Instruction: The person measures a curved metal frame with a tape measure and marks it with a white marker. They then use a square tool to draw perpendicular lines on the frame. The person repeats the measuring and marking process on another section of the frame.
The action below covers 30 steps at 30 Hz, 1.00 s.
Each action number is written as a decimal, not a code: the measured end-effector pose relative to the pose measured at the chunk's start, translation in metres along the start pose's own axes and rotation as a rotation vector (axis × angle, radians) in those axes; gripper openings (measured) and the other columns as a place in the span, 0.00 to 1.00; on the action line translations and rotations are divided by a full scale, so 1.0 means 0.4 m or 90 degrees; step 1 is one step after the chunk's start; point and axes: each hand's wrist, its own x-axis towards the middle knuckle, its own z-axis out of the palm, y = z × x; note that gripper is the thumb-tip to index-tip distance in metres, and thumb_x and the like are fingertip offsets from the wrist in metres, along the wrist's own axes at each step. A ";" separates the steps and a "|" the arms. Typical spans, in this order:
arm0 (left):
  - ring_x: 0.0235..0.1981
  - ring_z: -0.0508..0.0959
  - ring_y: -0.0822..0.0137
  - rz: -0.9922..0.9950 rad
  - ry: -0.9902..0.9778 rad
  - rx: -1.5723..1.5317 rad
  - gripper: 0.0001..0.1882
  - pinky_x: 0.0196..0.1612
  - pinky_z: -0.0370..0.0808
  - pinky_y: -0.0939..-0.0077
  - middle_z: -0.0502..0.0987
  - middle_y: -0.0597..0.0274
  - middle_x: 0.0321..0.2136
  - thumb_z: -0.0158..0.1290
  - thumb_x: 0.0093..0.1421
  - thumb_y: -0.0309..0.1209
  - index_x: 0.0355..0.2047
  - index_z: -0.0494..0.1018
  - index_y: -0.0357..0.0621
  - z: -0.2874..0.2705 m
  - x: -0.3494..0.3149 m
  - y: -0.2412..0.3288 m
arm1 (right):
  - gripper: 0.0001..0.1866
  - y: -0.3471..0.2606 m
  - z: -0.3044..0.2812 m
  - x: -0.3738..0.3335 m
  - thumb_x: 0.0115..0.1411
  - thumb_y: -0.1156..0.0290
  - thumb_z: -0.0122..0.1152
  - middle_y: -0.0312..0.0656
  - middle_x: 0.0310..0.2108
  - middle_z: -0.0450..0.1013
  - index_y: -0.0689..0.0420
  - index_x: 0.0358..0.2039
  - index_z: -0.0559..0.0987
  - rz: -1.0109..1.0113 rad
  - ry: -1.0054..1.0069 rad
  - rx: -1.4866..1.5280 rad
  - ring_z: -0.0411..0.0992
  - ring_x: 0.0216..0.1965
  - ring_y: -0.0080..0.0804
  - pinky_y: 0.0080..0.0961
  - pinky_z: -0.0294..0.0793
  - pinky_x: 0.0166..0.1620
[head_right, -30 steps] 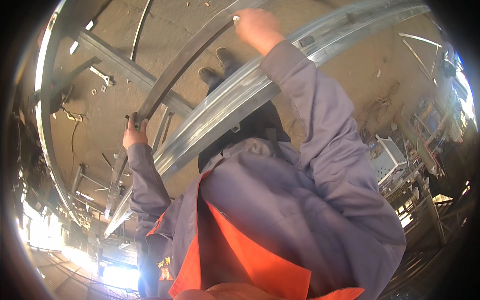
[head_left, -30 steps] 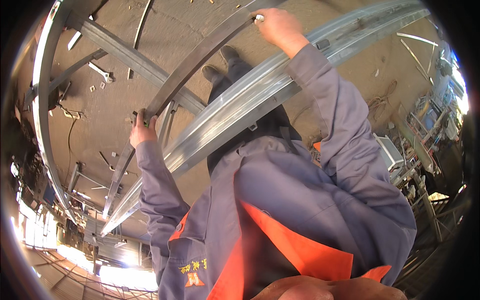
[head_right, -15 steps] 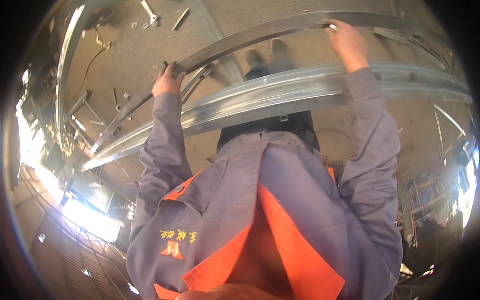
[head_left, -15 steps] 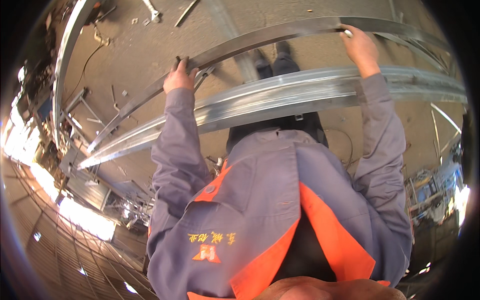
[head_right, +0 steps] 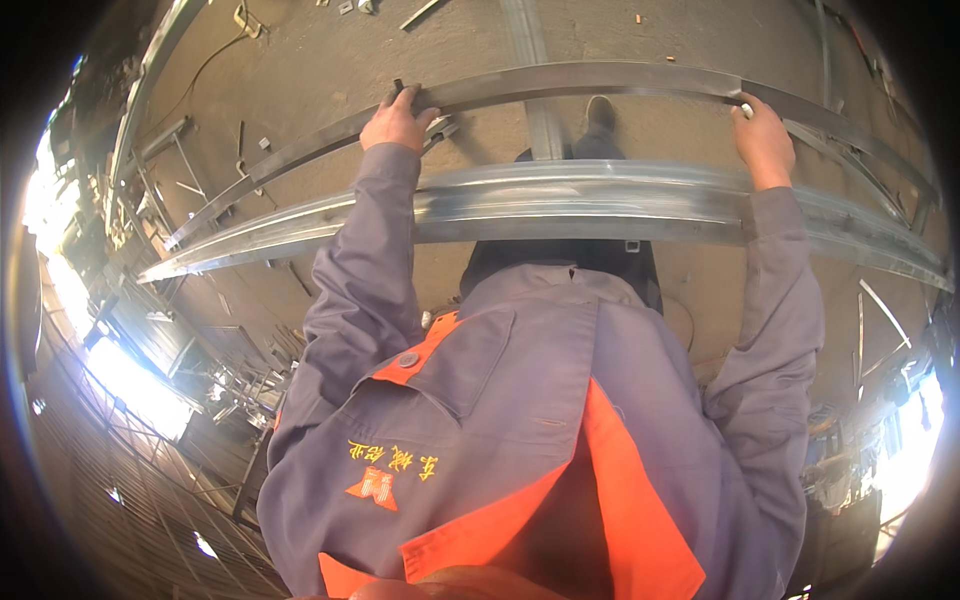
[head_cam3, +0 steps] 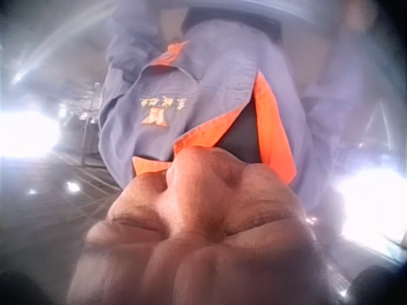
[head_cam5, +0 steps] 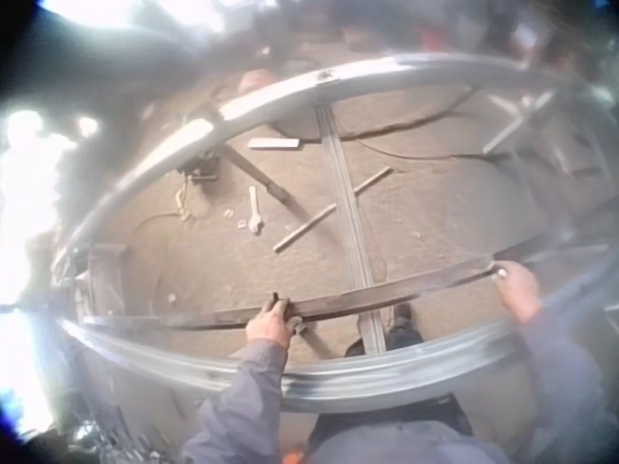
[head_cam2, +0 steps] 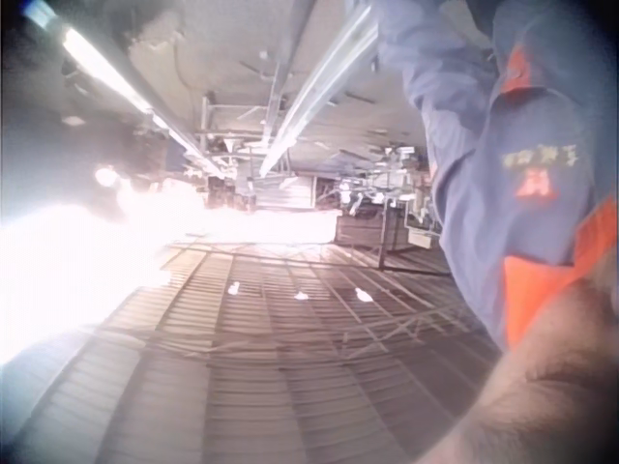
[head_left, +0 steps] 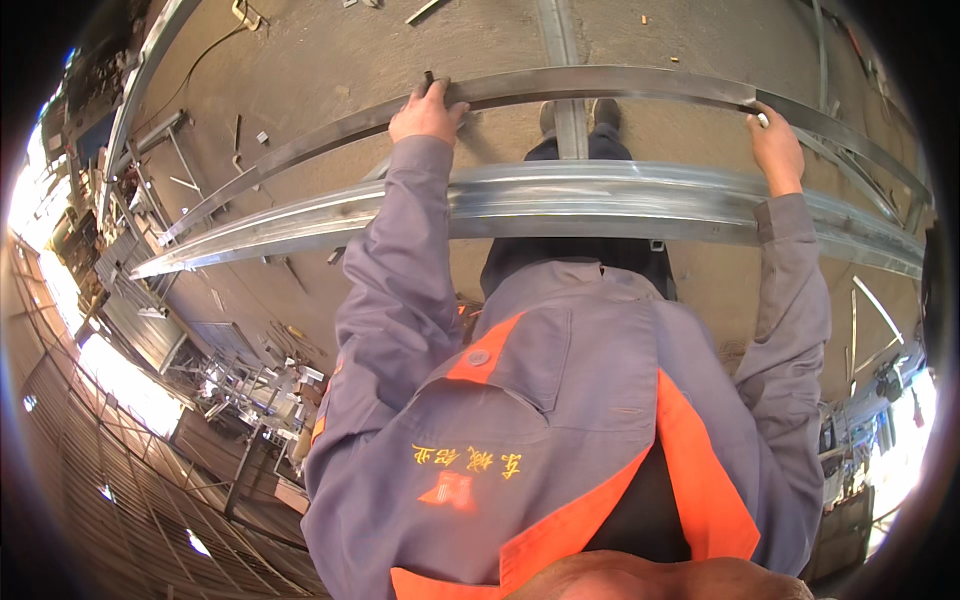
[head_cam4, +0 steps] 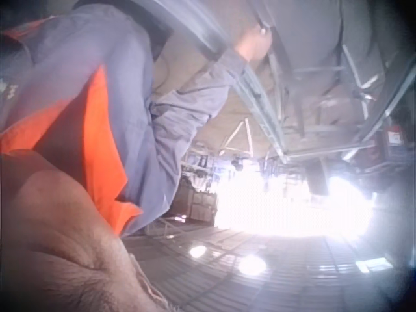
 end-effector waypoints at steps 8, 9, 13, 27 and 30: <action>0.54 0.81 0.50 0.004 0.038 -0.025 0.36 0.53 0.78 0.56 0.78 0.50 0.56 0.61 0.59 0.59 0.64 0.72 0.61 0.018 -0.006 -0.016 | 0.24 -0.025 -0.006 0.013 0.65 0.43 0.58 0.41 0.53 0.81 0.35 0.57 0.81 0.061 0.002 -0.010 0.77 0.55 0.47 0.44 0.77 0.53; 0.54 0.81 0.50 0.005 0.033 -0.033 0.35 0.54 0.78 0.56 0.78 0.50 0.57 0.61 0.59 0.58 0.62 0.72 0.59 0.016 -0.006 -0.019 | 0.24 -0.024 -0.009 0.014 0.64 0.42 0.59 0.41 0.53 0.81 0.36 0.57 0.82 0.069 0.009 -0.006 0.77 0.55 0.47 0.44 0.77 0.53; 0.53 0.82 0.50 -0.018 -0.027 0.003 0.35 0.52 0.79 0.53 0.81 0.51 0.52 0.59 0.59 0.61 0.61 0.73 0.59 0.012 0.002 -0.025 | 0.26 -0.013 -0.010 0.004 0.63 0.43 0.62 0.42 0.55 0.79 0.41 0.57 0.81 0.040 0.029 0.009 0.77 0.56 0.48 0.44 0.77 0.54; 0.41 0.82 0.59 -0.095 0.028 -1.085 0.28 0.45 0.81 0.64 0.73 0.47 0.63 0.53 0.72 0.42 0.67 0.67 0.41 0.041 -0.305 0.019 | 0.34 -0.031 -0.123 -0.157 0.75 0.40 0.43 0.34 0.37 0.80 0.59 0.45 0.85 -0.062 -0.129 0.840 0.74 0.36 0.22 0.23 0.74 0.43; 0.38 0.82 0.61 -0.066 0.039 -1.241 0.24 0.40 0.82 0.65 0.72 0.42 0.61 0.49 0.74 0.35 0.66 0.66 0.37 0.084 -0.381 0.091 | 0.17 -0.041 -0.028 -0.150 0.70 0.55 0.63 0.32 0.37 0.81 0.57 0.44 0.85 -0.189 -0.092 0.927 0.77 0.38 0.21 0.25 0.77 0.44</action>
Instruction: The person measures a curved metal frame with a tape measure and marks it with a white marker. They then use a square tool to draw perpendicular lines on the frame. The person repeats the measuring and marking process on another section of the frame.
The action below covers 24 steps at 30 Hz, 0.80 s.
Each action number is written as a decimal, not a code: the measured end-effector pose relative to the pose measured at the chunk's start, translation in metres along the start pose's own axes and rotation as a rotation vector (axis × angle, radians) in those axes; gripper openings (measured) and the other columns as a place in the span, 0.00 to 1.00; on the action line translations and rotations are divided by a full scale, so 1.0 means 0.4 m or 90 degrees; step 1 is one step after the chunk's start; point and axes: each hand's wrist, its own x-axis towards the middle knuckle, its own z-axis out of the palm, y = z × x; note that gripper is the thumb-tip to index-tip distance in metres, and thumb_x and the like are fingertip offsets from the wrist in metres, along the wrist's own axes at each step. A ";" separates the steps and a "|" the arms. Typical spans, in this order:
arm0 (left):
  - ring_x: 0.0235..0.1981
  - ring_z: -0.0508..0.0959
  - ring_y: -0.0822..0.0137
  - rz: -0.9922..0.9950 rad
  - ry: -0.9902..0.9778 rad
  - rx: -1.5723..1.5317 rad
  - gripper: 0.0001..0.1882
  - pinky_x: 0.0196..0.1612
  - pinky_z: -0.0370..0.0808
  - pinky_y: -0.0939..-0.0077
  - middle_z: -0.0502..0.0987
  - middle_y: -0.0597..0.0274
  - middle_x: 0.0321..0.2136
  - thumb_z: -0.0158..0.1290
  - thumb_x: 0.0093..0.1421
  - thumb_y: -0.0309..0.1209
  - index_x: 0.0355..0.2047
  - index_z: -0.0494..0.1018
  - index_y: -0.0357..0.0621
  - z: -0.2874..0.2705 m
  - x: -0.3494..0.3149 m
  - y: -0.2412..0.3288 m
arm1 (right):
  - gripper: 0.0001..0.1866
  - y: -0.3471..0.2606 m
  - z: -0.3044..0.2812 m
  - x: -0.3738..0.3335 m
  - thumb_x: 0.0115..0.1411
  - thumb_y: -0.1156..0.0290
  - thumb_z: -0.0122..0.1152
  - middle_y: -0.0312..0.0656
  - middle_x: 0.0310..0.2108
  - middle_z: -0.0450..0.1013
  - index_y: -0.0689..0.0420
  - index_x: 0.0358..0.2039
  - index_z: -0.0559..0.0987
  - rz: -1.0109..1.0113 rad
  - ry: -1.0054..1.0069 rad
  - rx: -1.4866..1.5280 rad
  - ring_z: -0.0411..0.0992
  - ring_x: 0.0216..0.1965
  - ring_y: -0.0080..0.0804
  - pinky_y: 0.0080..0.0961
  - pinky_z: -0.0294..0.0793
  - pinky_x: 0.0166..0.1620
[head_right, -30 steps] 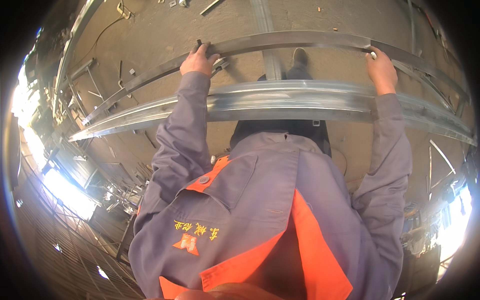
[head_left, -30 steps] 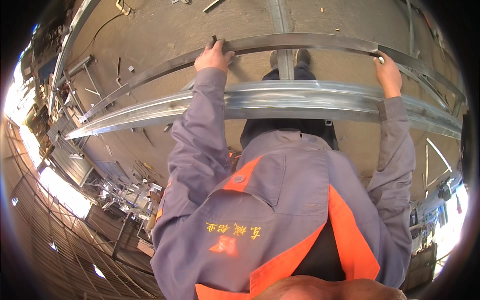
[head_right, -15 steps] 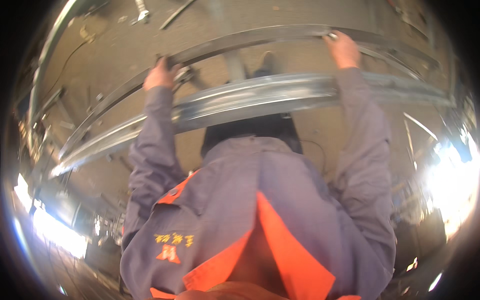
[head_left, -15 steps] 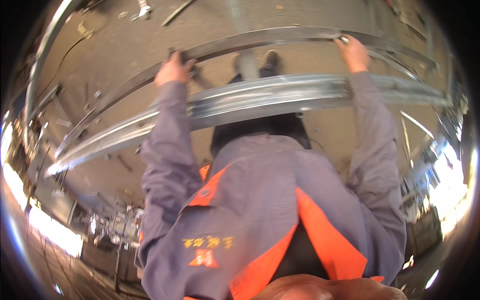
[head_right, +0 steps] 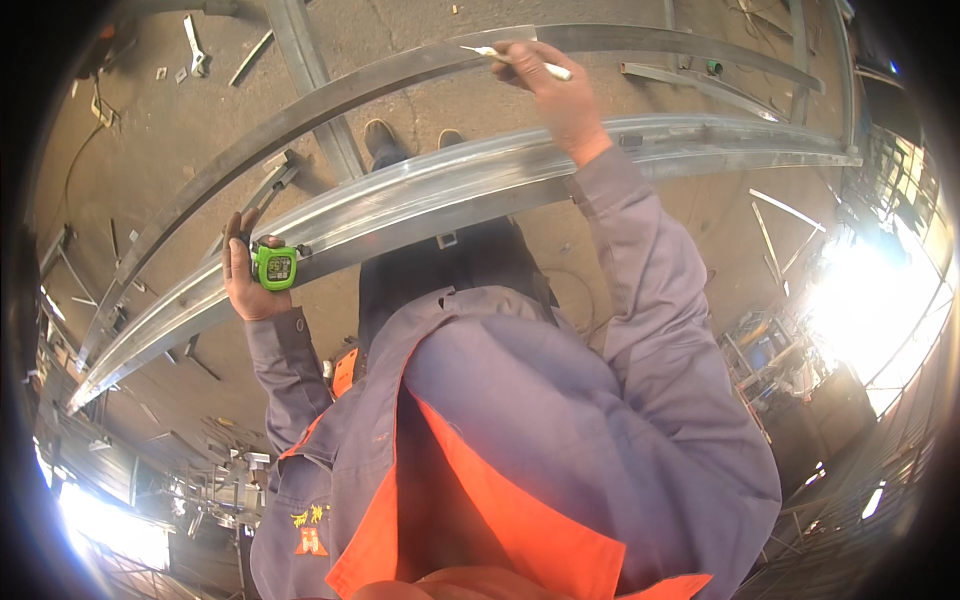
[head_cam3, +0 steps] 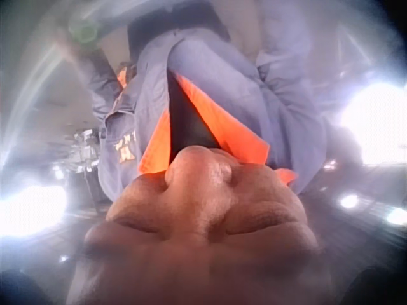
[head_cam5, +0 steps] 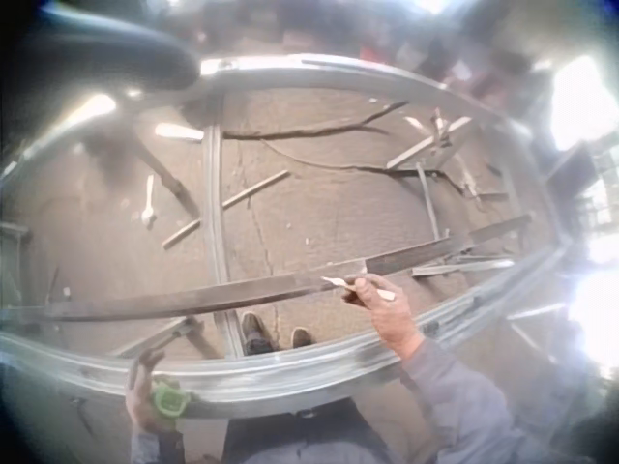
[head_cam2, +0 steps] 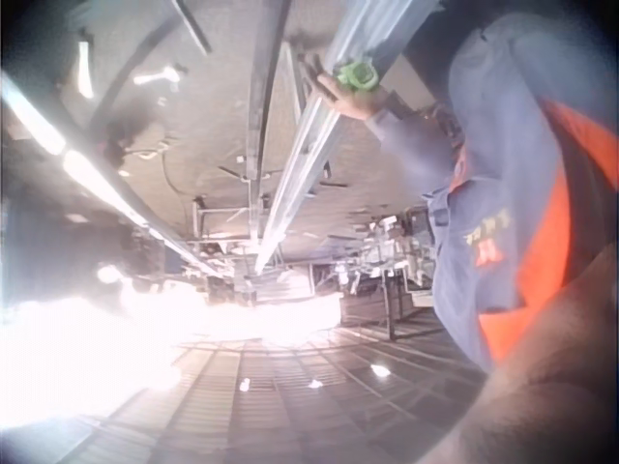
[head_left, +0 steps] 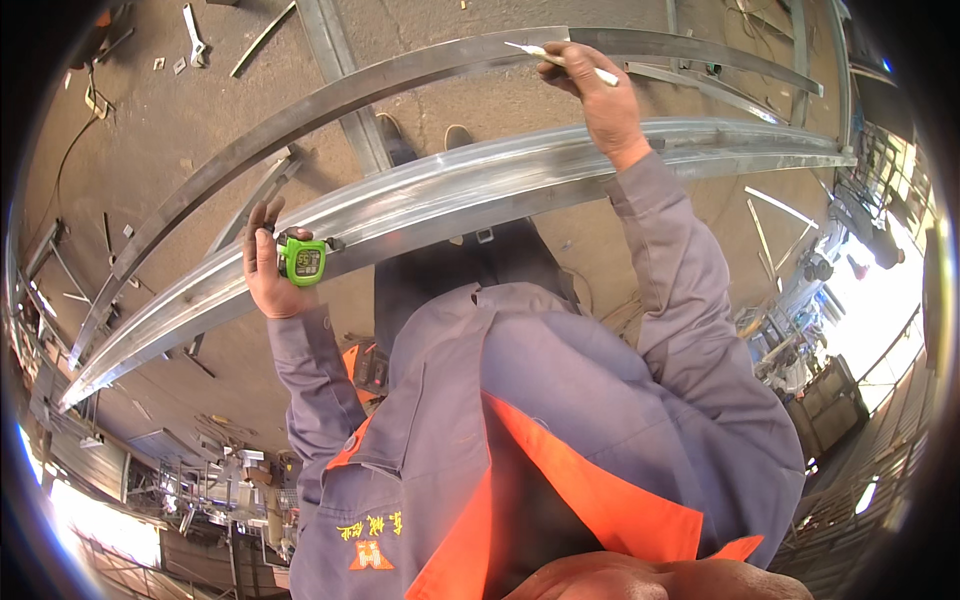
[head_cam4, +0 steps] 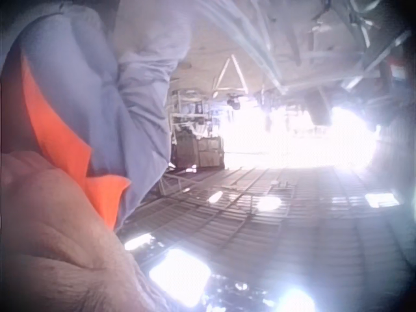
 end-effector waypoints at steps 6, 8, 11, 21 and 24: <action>0.39 0.82 0.62 0.155 0.004 0.055 0.25 0.41 0.82 0.67 0.74 0.39 0.58 0.49 0.72 0.33 0.66 0.66 0.33 0.039 -0.049 -0.064 | 0.13 0.086 -0.009 0.025 0.64 0.62 0.70 0.33 0.39 0.83 0.55 0.44 0.86 -0.088 -0.084 -0.230 0.78 0.43 0.22 0.22 0.76 0.48; 0.40 0.81 0.63 0.220 0.002 0.131 0.25 0.43 0.82 0.67 0.76 0.40 0.55 0.48 0.72 0.33 0.65 0.67 0.30 0.044 -0.049 -0.083 | 0.12 0.104 -0.006 0.037 0.63 0.63 0.70 0.35 0.39 0.83 0.54 0.43 0.86 -0.114 -0.117 -0.260 0.78 0.42 0.22 0.22 0.77 0.47; 0.41 0.81 0.63 0.256 0.018 0.099 0.25 0.44 0.82 0.67 0.77 0.40 0.54 0.48 0.72 0.33 0.65 0.67 0.30 0.042 -0.048 -0.101 | 0.12 0.127 -0.002 0.054 0.64 0.65 0.70 0.36 0.38 0.83 0.55 0.45 0.85 -0.226 -0.122 -0.336 0.79 0.37 0.22 0.22 0.79 0.42; 0.41 0.82 0.60 0.294 0.041 0.122 0.25 0.42 0.83 0.66 0.77 0.40 0.52 0.49 0.71 0.32 0.63 0.67 0.26 0.035 -0.041 -0.114 | 0.12 0.159 0.009 0.074 0.63 0.64 0.70 0.37 0.36 0.83 0.56 0.43 0.84 -0.309 -0.068 -0.442 0.80 0.35 0.25 0.22 0.79 0.39; 0.42 0.82 0.60 0.296 0.043 0.119 0.25 0.41 0.84 0.66 0.77 0.40 0.51 0.49 0.71 0.32 0.63 0.67 0.26 0.034 -0.041 -0.114 | 0.12 0.165 0.008 0.078 0.63 0.64 0.70 0.37 0.37 0.83 0.55 0.43 0.84 -0.321 -0.068 -0.448 0.81 0.35 0.26 0.22 0.80 0.40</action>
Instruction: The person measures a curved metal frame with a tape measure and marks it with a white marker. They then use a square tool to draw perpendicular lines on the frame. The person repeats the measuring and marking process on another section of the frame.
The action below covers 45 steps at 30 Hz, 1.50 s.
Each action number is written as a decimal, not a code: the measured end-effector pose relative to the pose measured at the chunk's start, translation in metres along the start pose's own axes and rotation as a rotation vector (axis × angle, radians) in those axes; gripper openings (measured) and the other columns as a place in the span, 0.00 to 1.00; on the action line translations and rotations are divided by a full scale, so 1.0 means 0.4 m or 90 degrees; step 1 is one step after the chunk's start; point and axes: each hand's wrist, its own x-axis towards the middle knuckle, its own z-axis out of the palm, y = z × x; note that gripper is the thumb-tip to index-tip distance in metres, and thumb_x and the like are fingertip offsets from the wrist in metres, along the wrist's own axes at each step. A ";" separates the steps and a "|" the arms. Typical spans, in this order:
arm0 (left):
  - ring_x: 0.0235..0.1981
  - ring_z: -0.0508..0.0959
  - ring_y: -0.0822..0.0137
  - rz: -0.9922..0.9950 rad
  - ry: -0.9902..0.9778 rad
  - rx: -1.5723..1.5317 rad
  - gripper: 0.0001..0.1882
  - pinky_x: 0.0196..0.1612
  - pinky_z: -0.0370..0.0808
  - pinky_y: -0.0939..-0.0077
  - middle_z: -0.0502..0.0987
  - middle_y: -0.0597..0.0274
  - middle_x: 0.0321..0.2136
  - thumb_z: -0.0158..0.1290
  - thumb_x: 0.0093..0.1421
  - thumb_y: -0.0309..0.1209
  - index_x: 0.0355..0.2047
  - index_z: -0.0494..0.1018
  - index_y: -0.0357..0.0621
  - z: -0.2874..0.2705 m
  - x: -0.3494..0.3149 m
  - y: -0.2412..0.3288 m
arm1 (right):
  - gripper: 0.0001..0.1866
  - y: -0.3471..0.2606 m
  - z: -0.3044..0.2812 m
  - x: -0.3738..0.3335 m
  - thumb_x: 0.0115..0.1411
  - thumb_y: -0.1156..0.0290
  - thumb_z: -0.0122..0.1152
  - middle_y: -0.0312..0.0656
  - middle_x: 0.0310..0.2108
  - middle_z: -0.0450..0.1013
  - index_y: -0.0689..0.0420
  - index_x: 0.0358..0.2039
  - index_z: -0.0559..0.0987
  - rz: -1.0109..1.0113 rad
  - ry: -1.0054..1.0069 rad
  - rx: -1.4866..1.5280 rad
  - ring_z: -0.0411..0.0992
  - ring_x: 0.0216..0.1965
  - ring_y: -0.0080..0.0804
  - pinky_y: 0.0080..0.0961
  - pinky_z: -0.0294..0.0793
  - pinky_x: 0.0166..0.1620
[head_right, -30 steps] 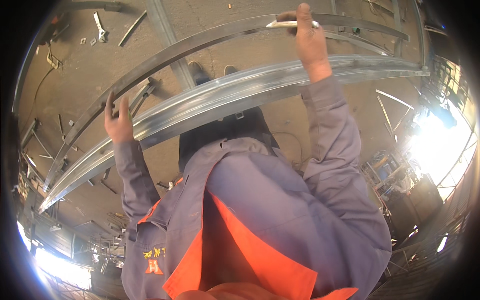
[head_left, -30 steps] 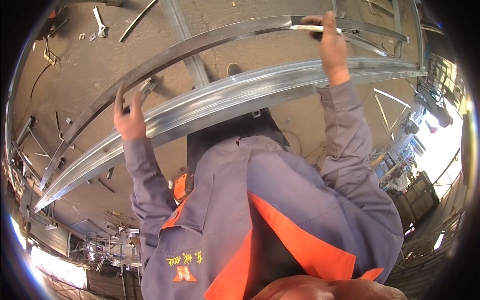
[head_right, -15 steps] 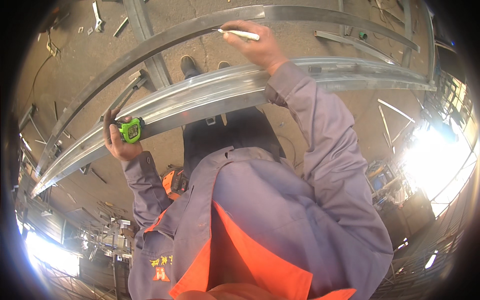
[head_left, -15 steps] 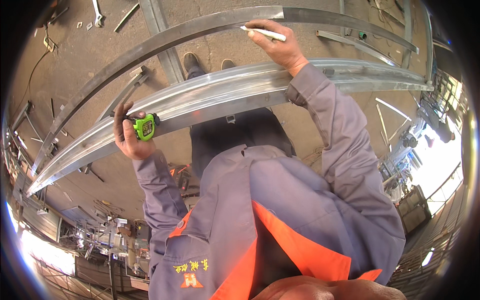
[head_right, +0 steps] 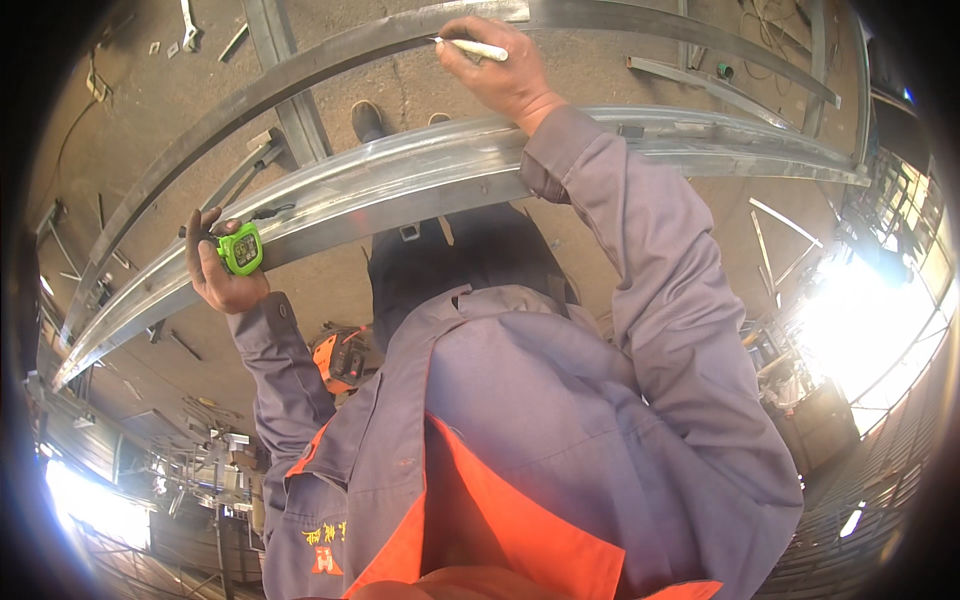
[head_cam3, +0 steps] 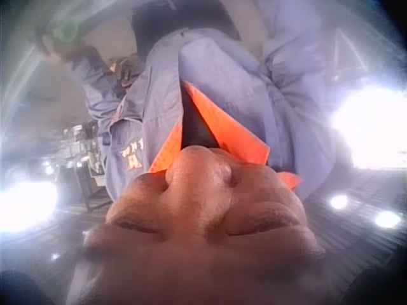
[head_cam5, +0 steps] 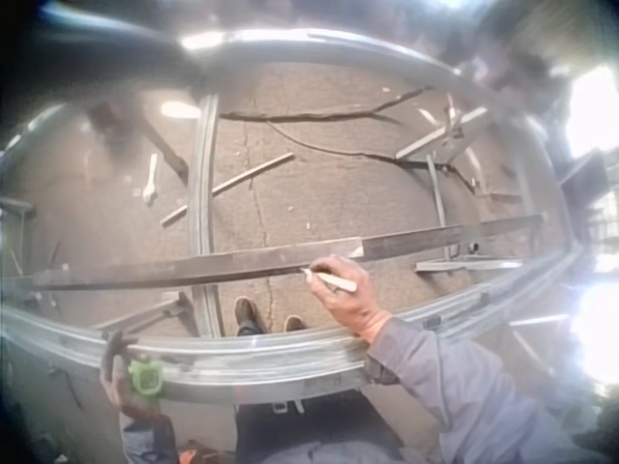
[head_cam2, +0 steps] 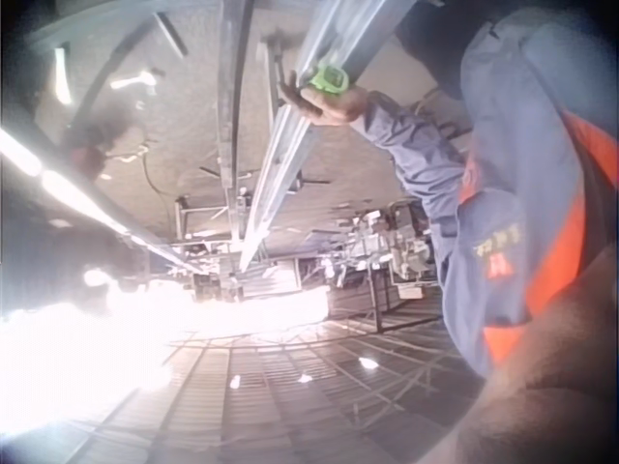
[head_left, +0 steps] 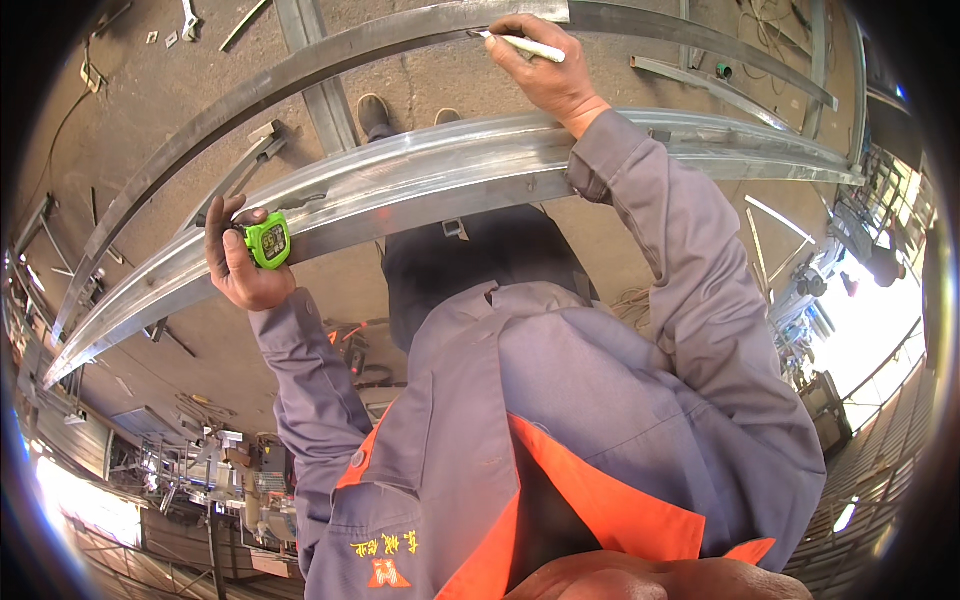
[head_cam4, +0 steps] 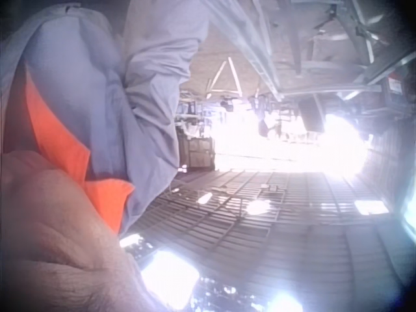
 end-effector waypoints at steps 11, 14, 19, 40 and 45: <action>0.42 0.82 0.59 -0.012 0.016 0.008 0.25 0.41 0.84 0.67 0.78 0.41 0.50 0.50 0.70 0.32 0.62 0.69 0.26 0.006 0.000 0.007 | 0.11 0.000 0.006 0.000 0.61 0.56 0.69 0.37 0.34 0.82 0.47 0.39 0.85 -0.003 0.031 -0.009 0.80 0.35 0.38 0.32 0.80 0.39; 0.41 0.82 0.59 -0.008 0.023 0.019 0.25 0.41 0.83 0.67 0.78 0.41 0.50 0.49 0.71 0.33 0.62 0.69 0.27 0.008 0.000 0.004 | 0.11 0.003 0.008 0.002 0.61 0.56 0.69 0.36 0.34 0.82 0.47 0.39 0.85 -0.018 0.032 -0.015 0.80 0.35 0.38 0.32 0.80 0.39; 0.41 0.81 0.58 -0.008 0.019 0.024 0.25 0.41 0.82 0.66 0.77 0.42 0.49 0.47 0.71 0.33 0.61 0.70 0.27 0.008 -0.001 0.002 | 0.10 0.010 0.003 -0.003 0.61 0.58 0.69 0.37 0.34 0.82 0.48 0.38 0.85 0.006 0.017 -0.010 0.80 0.35 0.37 0.32 0.79 0.39; 0.43 0.81 0.59 0.010 0.020 0.044 0.26 0.45 0.82 0.64 0.77 0.39 0.49 0.51 0.69 0.32 0.61 0.68 0.24 0.009 -0.011 0.002 | 0.11 -0.167 0.200 0.053 0.60 0.60 0.70 0.38 0.36 0.83 0.51 0.40 0.85 -0.011 -0.039 0.114 0.81 0.38 0.38 0.32 0.80 0.43; 0.40 0.82 0.59 0.022 0.034 0.029 0.25 0.44 0.80 0.68 0.79 0.41 0.48 0.53 0.68 0.32 0.60 0.72 0.27 0.017 -0.013 0.001 | 0.10 -0.159 0.229 0.056 0.60 0.61 0.70 0.39 0.35 0.82 0.52 0.39 0.85 -0.084 -0.019 0.085 0.79 0.41 0.41 0.36 0.78 0.46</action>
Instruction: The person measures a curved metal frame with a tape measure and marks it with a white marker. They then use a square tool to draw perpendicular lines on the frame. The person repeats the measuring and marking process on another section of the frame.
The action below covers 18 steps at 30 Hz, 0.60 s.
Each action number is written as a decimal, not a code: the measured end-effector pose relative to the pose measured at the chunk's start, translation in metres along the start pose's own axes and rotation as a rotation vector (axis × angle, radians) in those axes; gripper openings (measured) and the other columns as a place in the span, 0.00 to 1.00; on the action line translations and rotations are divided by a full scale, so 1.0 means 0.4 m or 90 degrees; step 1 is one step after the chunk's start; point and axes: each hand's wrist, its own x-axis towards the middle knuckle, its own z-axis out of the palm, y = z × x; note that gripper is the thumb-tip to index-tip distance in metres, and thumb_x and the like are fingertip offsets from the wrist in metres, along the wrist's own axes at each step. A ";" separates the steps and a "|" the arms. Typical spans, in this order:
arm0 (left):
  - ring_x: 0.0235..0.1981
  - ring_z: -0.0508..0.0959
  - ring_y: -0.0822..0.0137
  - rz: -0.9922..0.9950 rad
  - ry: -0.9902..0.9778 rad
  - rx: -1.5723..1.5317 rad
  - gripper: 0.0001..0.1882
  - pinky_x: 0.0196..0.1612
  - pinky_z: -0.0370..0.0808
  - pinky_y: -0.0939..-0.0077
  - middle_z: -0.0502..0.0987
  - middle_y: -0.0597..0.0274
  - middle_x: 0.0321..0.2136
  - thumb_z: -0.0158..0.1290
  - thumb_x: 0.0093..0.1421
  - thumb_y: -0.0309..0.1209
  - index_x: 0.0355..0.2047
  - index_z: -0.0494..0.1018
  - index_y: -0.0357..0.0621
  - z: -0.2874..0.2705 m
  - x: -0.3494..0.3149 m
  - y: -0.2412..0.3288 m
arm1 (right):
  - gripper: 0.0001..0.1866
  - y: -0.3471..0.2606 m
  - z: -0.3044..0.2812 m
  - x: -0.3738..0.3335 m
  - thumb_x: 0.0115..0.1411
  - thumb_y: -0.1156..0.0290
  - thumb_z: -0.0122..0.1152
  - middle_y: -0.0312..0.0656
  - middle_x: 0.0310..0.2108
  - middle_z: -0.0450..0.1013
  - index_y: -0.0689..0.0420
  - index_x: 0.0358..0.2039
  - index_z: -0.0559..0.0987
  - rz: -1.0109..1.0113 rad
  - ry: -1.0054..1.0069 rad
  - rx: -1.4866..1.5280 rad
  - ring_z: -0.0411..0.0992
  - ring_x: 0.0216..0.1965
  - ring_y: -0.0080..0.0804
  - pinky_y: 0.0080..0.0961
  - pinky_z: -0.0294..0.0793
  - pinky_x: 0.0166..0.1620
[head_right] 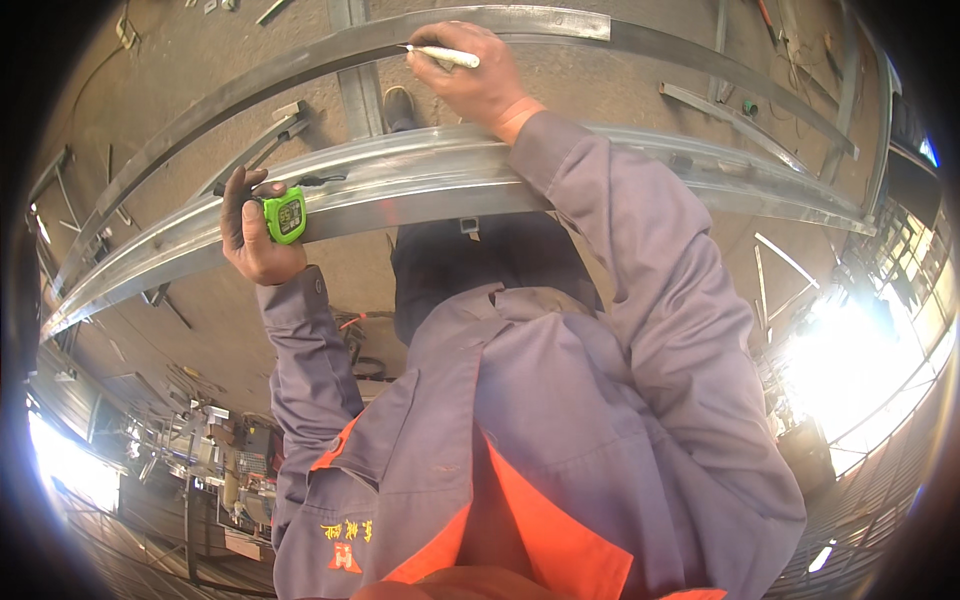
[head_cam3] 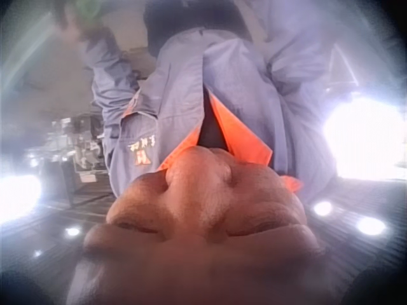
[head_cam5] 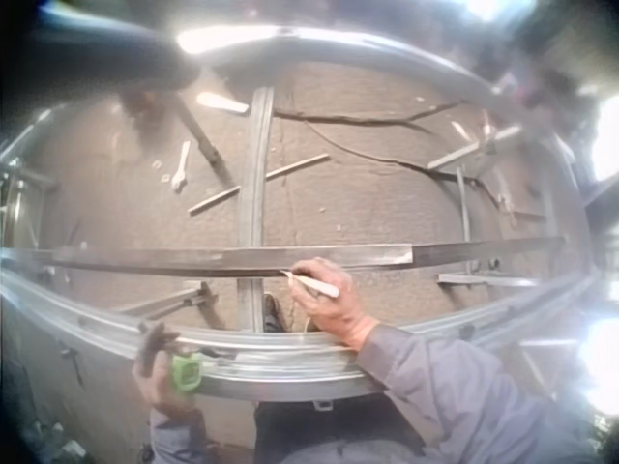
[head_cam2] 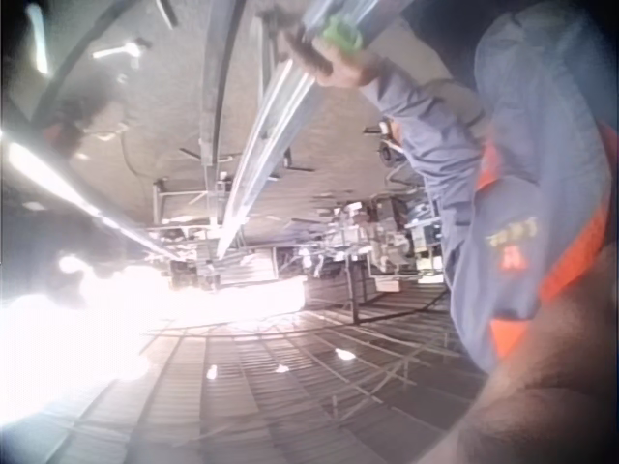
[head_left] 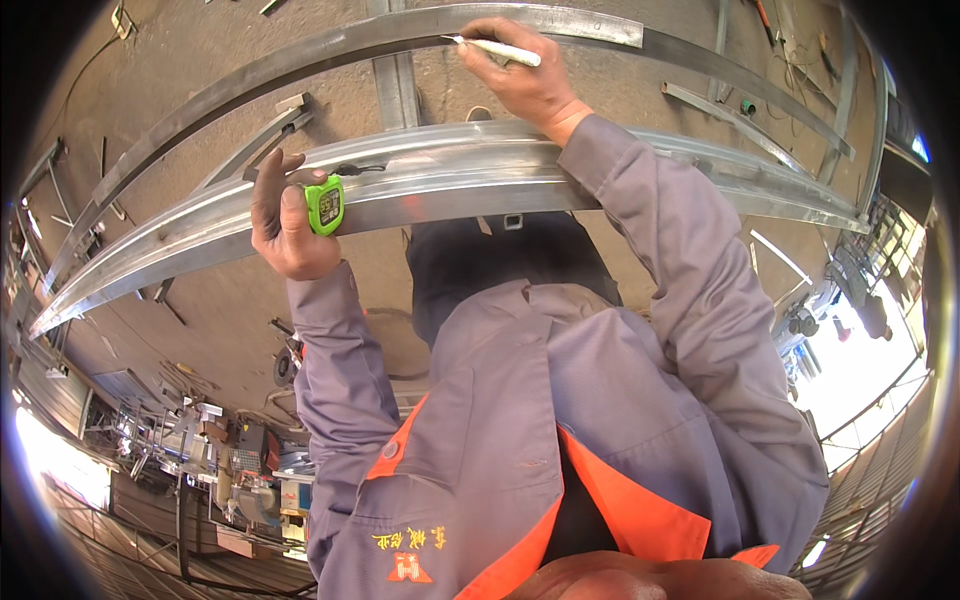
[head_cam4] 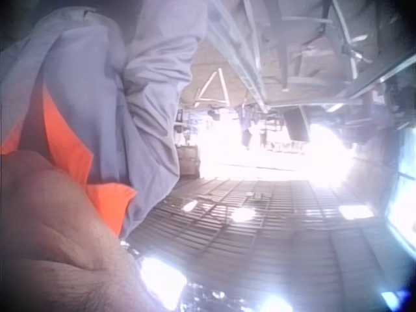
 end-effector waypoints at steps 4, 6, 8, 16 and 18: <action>0.41 0.83 0.59 0.004 -0.007 -0.014 0.24 0.44 0.80 0.68 0.78 0.37 0.49 0.53 0.68 0.30 0.60 0.71 0.25 -0.001 -0.001 0.001 | 0.12 0.006 0.001 0.002 0.61 0.62 0.72 0.39 0.38 0.83 0.53 0.42 0.85 -0.029 -0.019 -0.047 0.81 0.40 0.36 0.30 0.80 0.45; 0.42 0.82 0.59 0.003 -0.016 -0.004 0.25 0.45 0.80 0.65 0.78 0.39 0.49 0.52 0.68 0.31 0.60 0.70 0.24 -0.004 -0.001 0.001 | 0.10 0.005 0.005 0.001 0.60 0.62 0.71 0.38 0.35 0.82 0.52 0.37 0.85 -0.020 -0.007 -0.022 0.79 0.40 0.41 0.36 0.77 0.47; 0.42 0.81 0.59 0.005 -0.023 0.001 0.26 0.46 0.81 0.64 0.77 0.40 0.49 0.52 0.68 0.32 0.60 0.70 0.24 -0.005 -0.002 0.000 | 0.10 0.003 0.006 0.002 0.60 0.62 0.71 0.38 0.35 0.82 0.52 0.37 0.85 -0.033 -0.006 -0.039 0.79 0.40 0.41 0.36 0.77 0.48; 0.43 0.81 0.60 0.019 -0.031 0.001 0.25 0.47 0.80 0.65 0.78 0.40 0.49 0.52 0.68 0.32 0.60 0.70 0.24 -0.005 0.000 -0.001 | 0.10 0.009 0.010 0.006 0.60 0.61 0.71 0.37 0.33 0.82 0.52 0.37 0.85 -0.056 -0.006 -0.044 0.79 0.38 0.41 0.37 0.76 0.49; 0.43 0.81 0.60 0.020 -0.031 -0.011 0.25 0.47 0.80 0.65 0.78 0.40 0.49 0.52 0.68 0.31 0.60 0.71 0.24 -0.003 -0.001 0.001 | 0.09 0.011 0.012 0.007 0.60 0.61 0.71 0.37 0.33 0.82 0.51 0.37 0.85 -0.068 -0.002 -0.064 0.79 0.38 0.41 0.36 0.76 0.48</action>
